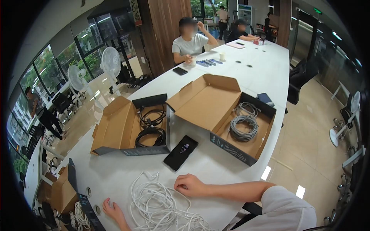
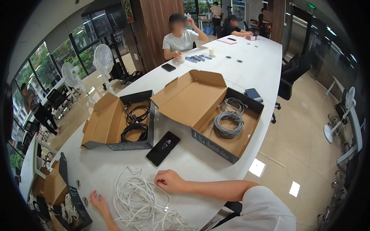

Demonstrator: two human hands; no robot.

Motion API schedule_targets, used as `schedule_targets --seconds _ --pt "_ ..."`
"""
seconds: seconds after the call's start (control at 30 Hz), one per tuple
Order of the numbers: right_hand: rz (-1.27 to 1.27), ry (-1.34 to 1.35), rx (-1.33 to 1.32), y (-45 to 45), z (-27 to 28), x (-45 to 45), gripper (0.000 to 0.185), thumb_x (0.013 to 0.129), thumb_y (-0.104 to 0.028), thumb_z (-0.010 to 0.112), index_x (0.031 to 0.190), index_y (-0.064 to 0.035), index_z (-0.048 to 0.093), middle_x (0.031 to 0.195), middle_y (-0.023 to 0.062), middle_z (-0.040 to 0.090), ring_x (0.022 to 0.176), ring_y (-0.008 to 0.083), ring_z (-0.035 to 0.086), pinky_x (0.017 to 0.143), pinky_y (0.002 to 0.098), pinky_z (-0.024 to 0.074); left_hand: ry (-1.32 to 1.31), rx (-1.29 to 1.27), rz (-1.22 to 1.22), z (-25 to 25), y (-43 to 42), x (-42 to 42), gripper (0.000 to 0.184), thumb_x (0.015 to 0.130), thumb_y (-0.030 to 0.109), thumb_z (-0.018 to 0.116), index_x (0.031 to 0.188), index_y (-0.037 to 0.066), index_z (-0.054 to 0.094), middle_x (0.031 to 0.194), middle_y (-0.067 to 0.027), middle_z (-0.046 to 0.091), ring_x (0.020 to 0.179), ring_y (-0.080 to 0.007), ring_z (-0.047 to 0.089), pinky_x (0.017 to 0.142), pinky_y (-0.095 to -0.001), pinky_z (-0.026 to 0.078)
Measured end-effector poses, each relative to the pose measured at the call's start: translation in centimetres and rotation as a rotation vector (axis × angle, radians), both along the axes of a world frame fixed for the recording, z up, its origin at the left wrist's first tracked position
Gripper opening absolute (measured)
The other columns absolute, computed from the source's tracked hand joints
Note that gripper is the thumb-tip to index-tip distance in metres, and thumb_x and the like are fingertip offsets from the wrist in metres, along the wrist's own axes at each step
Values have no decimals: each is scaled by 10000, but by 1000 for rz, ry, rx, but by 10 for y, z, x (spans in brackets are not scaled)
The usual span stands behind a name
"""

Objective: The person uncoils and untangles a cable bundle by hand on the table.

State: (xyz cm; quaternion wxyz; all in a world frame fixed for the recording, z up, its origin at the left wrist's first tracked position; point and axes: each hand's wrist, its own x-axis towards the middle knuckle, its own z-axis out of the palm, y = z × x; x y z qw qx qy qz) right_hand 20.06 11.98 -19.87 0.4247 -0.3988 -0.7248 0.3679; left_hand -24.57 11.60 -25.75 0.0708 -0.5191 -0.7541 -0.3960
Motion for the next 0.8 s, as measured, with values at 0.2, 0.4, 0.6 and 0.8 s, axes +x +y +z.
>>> schedule_targets --seconds 0.2,0.4,0.6,0.8 --pt "3 -18 -9 0 -2 1 98 831 -71 646 898 -38 710 868 99 693 665 259 662 622 357 520 35 -11 16 4 0 3 389 751 -31 638 1134 40 635 1150 -126 640 1130 -351 535 1021 -461 382" --pt "-3 -12 9 0 -5 0 95 835 -73 645 895 -42 712 855 93 690 664 255 660 625 351 523 19 -25 32 4 0 6 382 750 -29 639 1125 38 633 1153 -124 637 1146 -348 531 1026 -462 383" --pt "5 -6 13 0 -3 1 90 832 -61 645 890 -42 711 851 93 688 660 255 656 623 353 520 60 -5 17 1 1 4 374 748 -30 641 1116 34 633 1146 -127 636 1145 -350 531 1022 -460 385" --pt "4 -10 10 -1 -3 1 86 828 -55 645 885 -41 708 856 95 684 664 252 653 621 352 517 55 -19 11 5 0 7 373 747 -34 647 1113 33 633 1150 -124 635 1145 -345 534 1020 -459 385"
